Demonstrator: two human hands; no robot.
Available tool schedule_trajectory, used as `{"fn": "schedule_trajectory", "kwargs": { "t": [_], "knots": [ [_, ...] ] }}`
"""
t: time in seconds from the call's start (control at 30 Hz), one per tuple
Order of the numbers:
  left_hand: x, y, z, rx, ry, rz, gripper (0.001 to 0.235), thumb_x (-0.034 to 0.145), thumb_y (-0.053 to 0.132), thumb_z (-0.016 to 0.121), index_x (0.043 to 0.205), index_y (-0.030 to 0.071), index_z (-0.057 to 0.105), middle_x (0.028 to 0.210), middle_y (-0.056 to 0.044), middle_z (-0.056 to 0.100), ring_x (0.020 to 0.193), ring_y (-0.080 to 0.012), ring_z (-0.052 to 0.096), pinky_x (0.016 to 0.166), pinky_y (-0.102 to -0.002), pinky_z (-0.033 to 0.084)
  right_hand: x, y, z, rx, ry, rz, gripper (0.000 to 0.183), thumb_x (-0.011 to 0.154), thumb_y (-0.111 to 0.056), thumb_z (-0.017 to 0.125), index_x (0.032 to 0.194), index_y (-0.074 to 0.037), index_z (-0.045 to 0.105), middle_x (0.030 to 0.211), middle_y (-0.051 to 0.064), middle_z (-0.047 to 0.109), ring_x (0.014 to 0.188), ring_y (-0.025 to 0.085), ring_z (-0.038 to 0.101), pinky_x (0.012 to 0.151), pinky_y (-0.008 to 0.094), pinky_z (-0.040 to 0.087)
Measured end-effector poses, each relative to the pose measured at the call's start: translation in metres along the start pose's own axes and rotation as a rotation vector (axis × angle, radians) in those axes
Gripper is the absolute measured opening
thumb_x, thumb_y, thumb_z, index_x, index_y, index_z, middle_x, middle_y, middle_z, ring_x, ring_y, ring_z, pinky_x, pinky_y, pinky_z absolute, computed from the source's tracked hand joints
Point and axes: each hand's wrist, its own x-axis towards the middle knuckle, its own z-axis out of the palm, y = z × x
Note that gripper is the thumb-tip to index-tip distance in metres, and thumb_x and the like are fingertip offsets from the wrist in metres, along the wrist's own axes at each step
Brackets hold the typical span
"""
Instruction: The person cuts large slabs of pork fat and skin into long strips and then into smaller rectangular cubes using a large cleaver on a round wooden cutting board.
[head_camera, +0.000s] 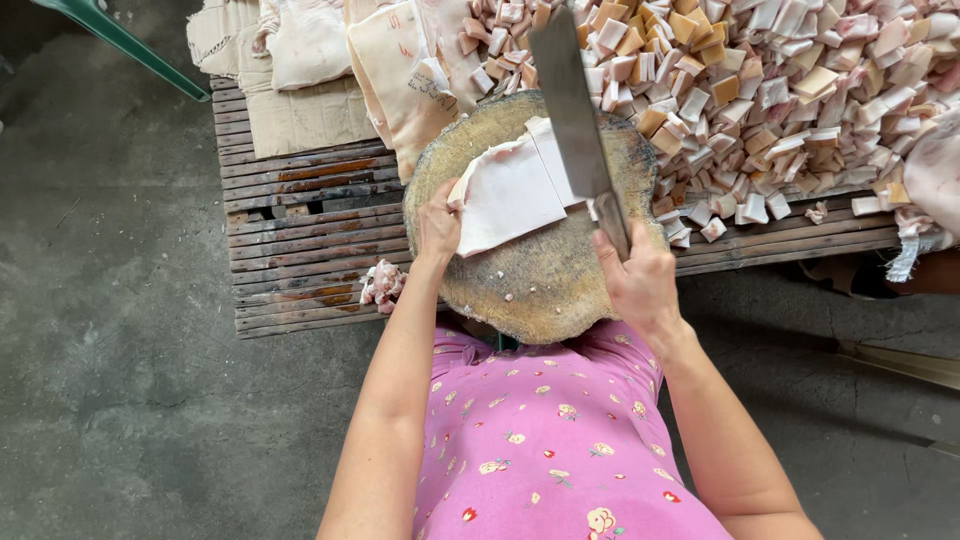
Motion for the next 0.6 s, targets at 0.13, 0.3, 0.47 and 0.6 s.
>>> {"fn": "schedule_trajectory", "kwargs": {
  "t": [0.13, 0.3, 0.47, 0.6],
  "knots": [
    [0.000, -0.003, -0.001, -0.060, 0.006, 0.088, 0.029, 0.101, 0.010, 0.054, 0.126, 0.012, 0.067, 0.098, -0.019, 0.076, 0.090, -0.0287, 0.077, 0.077, -0.039, 0.059, 0.002, -0.001, 0.013, 0.137, 0.305, -0.405, 0.039, 0.115, -0.041, 0.055, 0.112, -0.003, 0.048, 0.072, 0.006, 0.064, 0.060, 0.017, 0.069, 0.052, 0.033, 0.058],
    [0.000, -0.010, 0.002, -0.012, -0.016, -0.009, 0.039, 0.092, 0.003, 0.057, 0.128, 0.012, 0.068, 0.093, -0.023, 0.073, 0.086, -0.0286, 0.075, 0.075, -0.038, 0.057, 0.008, 0.030, 0.087, -0.206, -0.152, 0.077, 0.049, 0.102, -0.032, 0.060, 0.128, 0.007, 0.045, 0.080, 0.033, 0.069, 0.075, 0.050, 0.070, 0.070, 0.056, 0.057],
    [0.004, -0.008, -0.006, -0.060, -0.070, 0.011, 0.039, 0.093, -0.001, 0.054, 0.127, 0.011, 0.069, 0.092, -0.021, 0.074, 0.083, -0.0254, 0.075, 0.075, -0.037, 0.057, 0.012, 0.055, 0.101, -0.216, -0.219, 0.220, 0.047, 0.099, -0.036, 0.059, 0.122, 0.004, 0.048, 0.092, 0.037, 0.069, 0.088, 0.056, 0.068, 0.079, 0.060, 0.055],
    [-0.026, -0.001, -0.014, -0.117, -0.097, 0.048, 0.038, 0.095, 0.003, 0.051, 0.126, 0.013, 0.070, 0.096, -0.018, 0.078, 0.086, -0.0241, 0.078, 0.074, -0.038, 0.059, 0.037, 0.039, 0.096, -0.183, -0.198, 0.179, 0.043, 0.102, -0.037, 0.059, 0.120, 0.001, 0.051, 0.094, 0.034, 0.069, 0.090, 0.054, 0.069, 0.078, 0.060, 0.055]
  ]
}}
